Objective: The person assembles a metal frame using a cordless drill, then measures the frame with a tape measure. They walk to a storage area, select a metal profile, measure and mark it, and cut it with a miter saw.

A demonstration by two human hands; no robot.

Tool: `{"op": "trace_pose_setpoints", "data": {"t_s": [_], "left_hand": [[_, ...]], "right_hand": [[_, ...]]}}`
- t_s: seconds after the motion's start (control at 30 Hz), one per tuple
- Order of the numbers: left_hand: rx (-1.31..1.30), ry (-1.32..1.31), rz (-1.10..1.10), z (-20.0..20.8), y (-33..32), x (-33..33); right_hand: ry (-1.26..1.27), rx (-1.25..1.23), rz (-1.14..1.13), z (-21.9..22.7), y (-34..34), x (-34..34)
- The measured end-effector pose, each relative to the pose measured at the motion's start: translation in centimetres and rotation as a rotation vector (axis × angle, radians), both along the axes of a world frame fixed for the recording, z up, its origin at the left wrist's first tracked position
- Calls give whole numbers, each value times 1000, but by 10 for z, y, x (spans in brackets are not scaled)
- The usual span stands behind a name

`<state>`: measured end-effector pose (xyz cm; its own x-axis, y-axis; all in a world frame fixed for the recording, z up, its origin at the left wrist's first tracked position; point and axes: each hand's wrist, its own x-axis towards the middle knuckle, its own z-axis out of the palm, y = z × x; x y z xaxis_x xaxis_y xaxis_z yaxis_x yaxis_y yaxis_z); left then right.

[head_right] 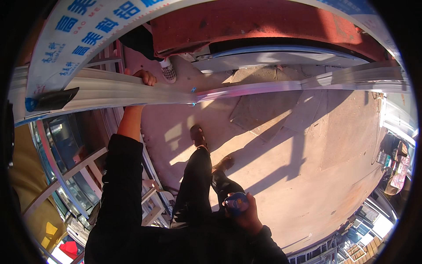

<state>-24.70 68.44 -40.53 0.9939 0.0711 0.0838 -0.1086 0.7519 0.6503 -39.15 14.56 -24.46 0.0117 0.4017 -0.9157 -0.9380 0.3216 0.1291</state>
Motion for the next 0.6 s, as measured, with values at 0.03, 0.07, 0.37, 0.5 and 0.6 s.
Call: {"op": "trace_pose_setpoints", "data": {"t_s": [0.03,0.07,0.37,0.5,0.6], "left_hand": [[-42,9,19,-15,-2,-1],[-97,29,39,-29,-7,-4],[2028,701,-279,-47,-150,-109],[2518,-280,-561,-71,-165,-56],[2928,-396,-1216,-103,-144,-6]], "right_hand": [[-19,24,-5,-11,-5,-7],[-41,54,-17,-22,-10,-14],[91,-50,-396,-36,-75,-98],[174,-71,-553,-48,-87,-136],[163,-117,-640,-71,-75,-162]]}}
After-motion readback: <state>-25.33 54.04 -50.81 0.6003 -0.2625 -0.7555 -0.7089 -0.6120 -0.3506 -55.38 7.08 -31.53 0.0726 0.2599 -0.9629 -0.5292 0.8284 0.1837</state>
